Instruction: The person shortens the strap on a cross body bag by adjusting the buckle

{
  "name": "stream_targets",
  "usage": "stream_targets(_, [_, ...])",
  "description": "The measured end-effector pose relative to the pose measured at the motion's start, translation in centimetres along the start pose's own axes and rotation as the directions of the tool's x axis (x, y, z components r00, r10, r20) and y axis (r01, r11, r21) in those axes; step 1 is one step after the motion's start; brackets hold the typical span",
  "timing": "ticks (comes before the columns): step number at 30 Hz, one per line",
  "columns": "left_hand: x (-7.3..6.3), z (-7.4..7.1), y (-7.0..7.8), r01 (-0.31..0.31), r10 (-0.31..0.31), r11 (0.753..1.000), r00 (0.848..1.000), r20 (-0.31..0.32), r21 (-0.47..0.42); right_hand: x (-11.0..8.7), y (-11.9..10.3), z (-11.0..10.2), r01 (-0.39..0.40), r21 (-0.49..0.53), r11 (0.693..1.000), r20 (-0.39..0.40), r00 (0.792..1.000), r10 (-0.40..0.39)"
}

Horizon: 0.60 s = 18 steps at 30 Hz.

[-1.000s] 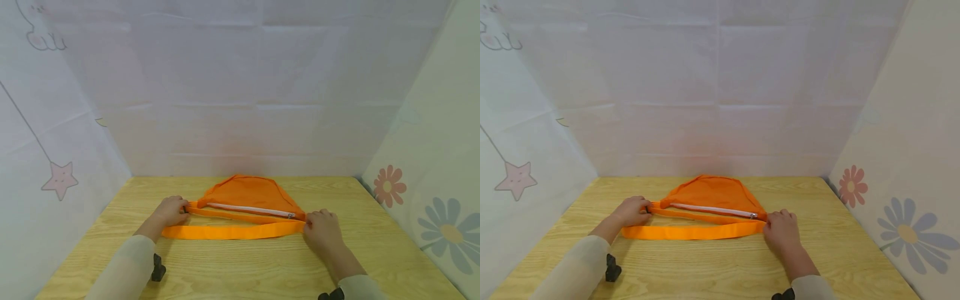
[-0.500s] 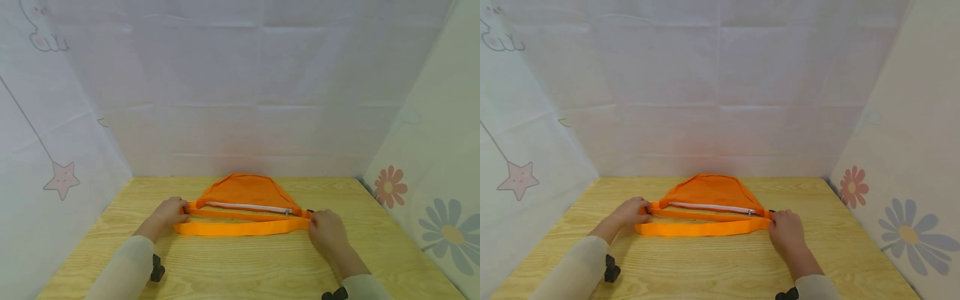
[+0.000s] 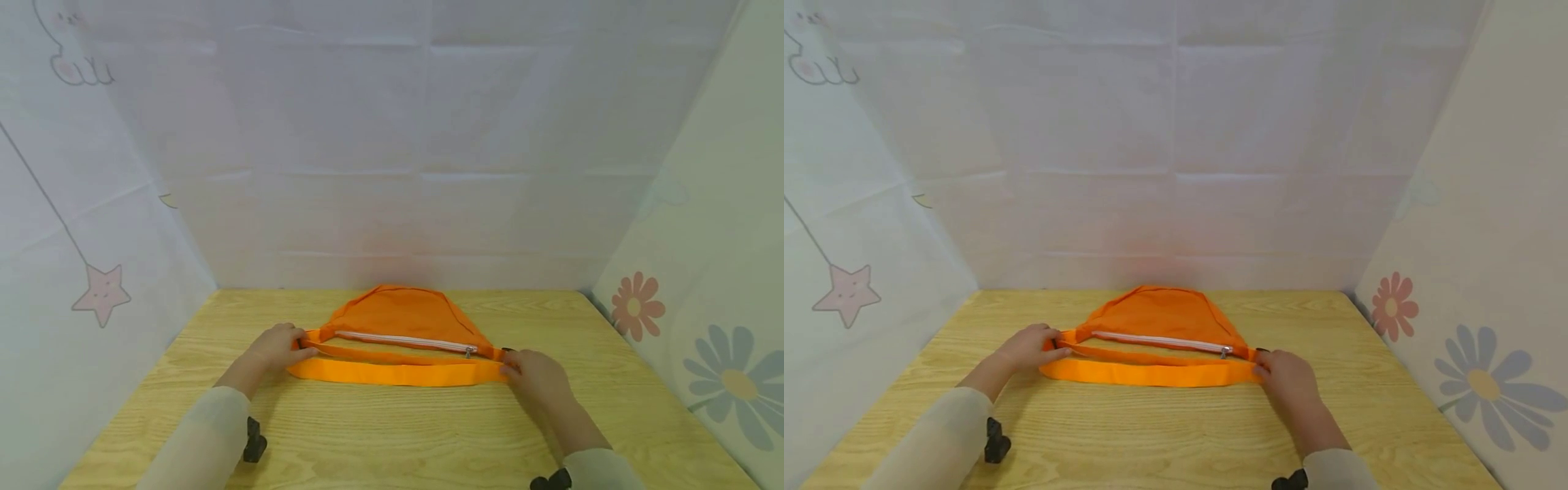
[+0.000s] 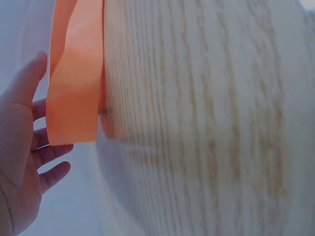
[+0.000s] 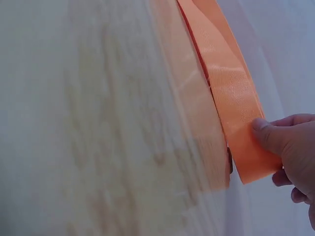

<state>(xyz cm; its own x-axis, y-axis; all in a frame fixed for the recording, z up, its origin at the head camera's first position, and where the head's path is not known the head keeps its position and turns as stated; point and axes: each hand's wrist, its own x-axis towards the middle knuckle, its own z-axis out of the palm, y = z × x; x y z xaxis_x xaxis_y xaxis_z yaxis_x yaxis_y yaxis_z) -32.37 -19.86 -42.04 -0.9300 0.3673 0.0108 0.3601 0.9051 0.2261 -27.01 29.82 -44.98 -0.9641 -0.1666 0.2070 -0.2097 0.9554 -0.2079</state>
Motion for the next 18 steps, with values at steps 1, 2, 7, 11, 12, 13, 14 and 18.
stream_targets(1, [0.0, 0.1, -0.1, 0.004, -0.004, 1.0, 1.0, 0.004, -0.003, 0.0, 0.0, 0.0, -0.01, -0.01, 1.0, -0.008, 1.0, 0.01])
stream_targets(2, [0.1, 0.1, -0.2, 0.007, -0.007, 1.0, 1.0, 0.006, -0.003, -0.1, 0.0, -0.1, -0.03, -0.015, 0.999, -0.015, 0.999, 0.029])
stream_targets(7, [0.3, 0.3, -0.5, 0.02, -0.02, 1.0, 1.0, 0.016, 0.016, -0.4, 0.3, -0.2, -0.143, 0.031, 0.989, -0.024, 0.989, 0.144])
stream_targets(11, [0.4, 0.5, -0.7, -0.02, 0.021, 0.997, 1.0, -0.019, 0.076, -0.5, 0.6, -0.4, -0.143, 0.045, 0.989, 0.002, 0.99, 0.143])
stream_targets(12, [0.5, 0.6, -0.8, -0.032, 0.035, 0.995, 0.999, -0.032, 0.093, -0.5, 0.6, -0.4, -0.132, 0.046, 0.99, 0.006, 0.991, 0.132])
stream_targets(13, [0.5, 0.7, -0.9, -0.041, 0.046, 0.993, 0.998, -0.042, 0.11, -0.5, 0.7, -0.4, -0.121, 0.041, 0.992, 0.009, 0.993, 0.121])
stream_targets(14, [0.5, 0.7, -1.0, -0.041, 0.048, 0.992, 0.998, -0.05, 0.118, -0.5, 0.7, -0.5, -0.108, 0.038, 0.993, 0.012, 0.994, 0.108])
stream_targets(18, [0.5, 0.8, -1.2, -0.046, 0.059, 0.987, 0.995, -0.078, 0.154, -0.6, 1.3, -0.4, -0.084, 0.005, 0.996, 0.01, 0.996, 0.084])
